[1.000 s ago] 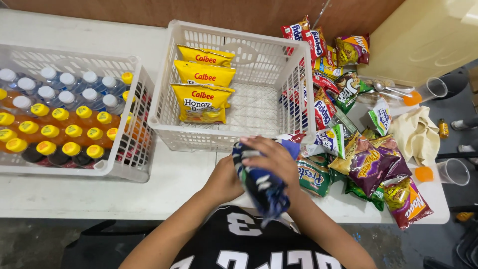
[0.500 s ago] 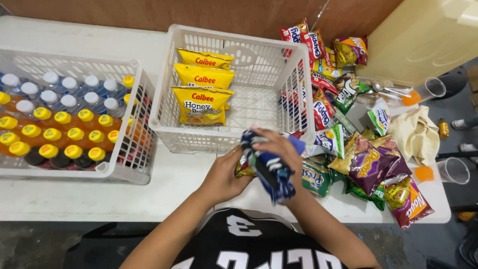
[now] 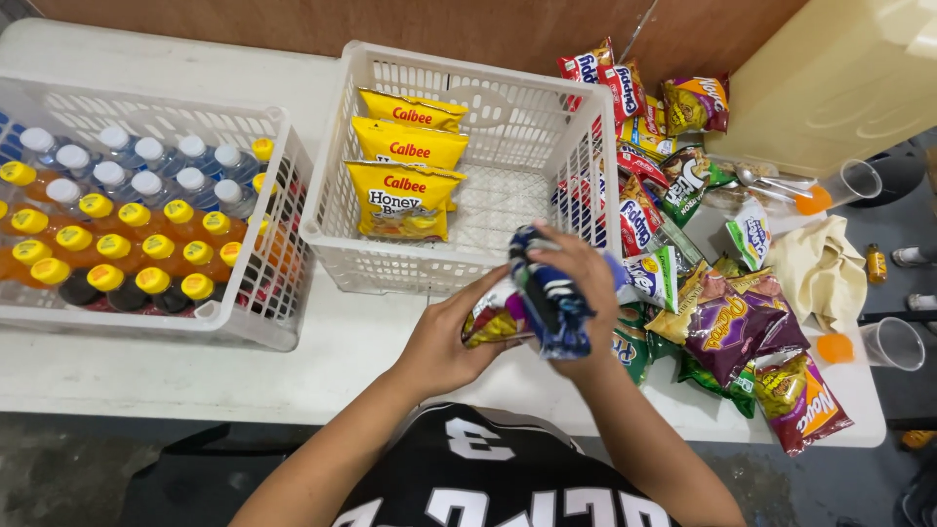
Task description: Wiping down bags of snacks with a cloth and organizing them into a crate.
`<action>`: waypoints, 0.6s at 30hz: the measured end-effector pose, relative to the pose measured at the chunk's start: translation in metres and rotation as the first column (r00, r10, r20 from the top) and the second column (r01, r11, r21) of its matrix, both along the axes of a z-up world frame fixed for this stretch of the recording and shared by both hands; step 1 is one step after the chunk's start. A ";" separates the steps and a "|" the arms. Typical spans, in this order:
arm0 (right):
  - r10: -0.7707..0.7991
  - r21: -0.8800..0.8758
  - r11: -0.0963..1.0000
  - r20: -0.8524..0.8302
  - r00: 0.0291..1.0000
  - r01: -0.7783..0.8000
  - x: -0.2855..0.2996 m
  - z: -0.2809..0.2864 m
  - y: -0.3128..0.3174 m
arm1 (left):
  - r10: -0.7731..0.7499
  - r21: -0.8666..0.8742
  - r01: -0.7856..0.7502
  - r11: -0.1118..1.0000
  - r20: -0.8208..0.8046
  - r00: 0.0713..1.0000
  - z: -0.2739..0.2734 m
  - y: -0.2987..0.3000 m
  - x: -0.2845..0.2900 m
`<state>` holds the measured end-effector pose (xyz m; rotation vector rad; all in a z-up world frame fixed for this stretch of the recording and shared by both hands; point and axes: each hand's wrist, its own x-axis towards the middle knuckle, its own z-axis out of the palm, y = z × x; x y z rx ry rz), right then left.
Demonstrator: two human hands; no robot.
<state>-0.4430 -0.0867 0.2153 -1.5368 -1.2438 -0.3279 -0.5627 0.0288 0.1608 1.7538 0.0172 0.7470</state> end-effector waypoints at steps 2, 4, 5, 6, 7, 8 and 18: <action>0.057 0.074 0.996 -0.127 0.990 -0.048 -0.012 -0.008 0.009 | 0.078 0.049 -0.075 0.996 -0.054 0.996 -0.016 0.002 0.003; 0.073 0.071 0.995 -0.113 0.991 -0.066 -0.019 -0.020 0.009 | 0.055 0.015 -0.054 0.998 -0.077 0.995 -0.026 0.003 0.003; 0.092 0.066 0.994 -0.104 0.990 -0.086 -0.024 -0.027 0.009 | 0.035 -0.020 -0.038 0.999 -0.105 0.994 -0.031 0.004 0.002; 0.095 0.067 0.994 -0.106 0.990 -0.088 -0.015 -0.033 0.004 | 0.038 -0.020 -0.040 0.999 -0.107 0.994 -0.034 0.004 0.000; 0.180 0.037 0.983 -0.039 0.983 -0.178 -0.006 -0.039 0.000 | 0.043 -0.015 -0.045 0.999 -0.103 0.994 -0.036 0.005 -0.001; 0.265 0.001 0.964 0.025 0.964 -0.265 0.003 -0.045 -0.004 | 0.048 -0.010 -0.049 0.999 -0.099 0.994 -0.038 0.005 -0.003; 0.002 0.035 0.999 -0.029 1.000 -0.001 -0.005 -0.009 0.015 | 0.091 -0.087 -0.096 0.992 -0.052 0.994 0.002 -0.001 -0.009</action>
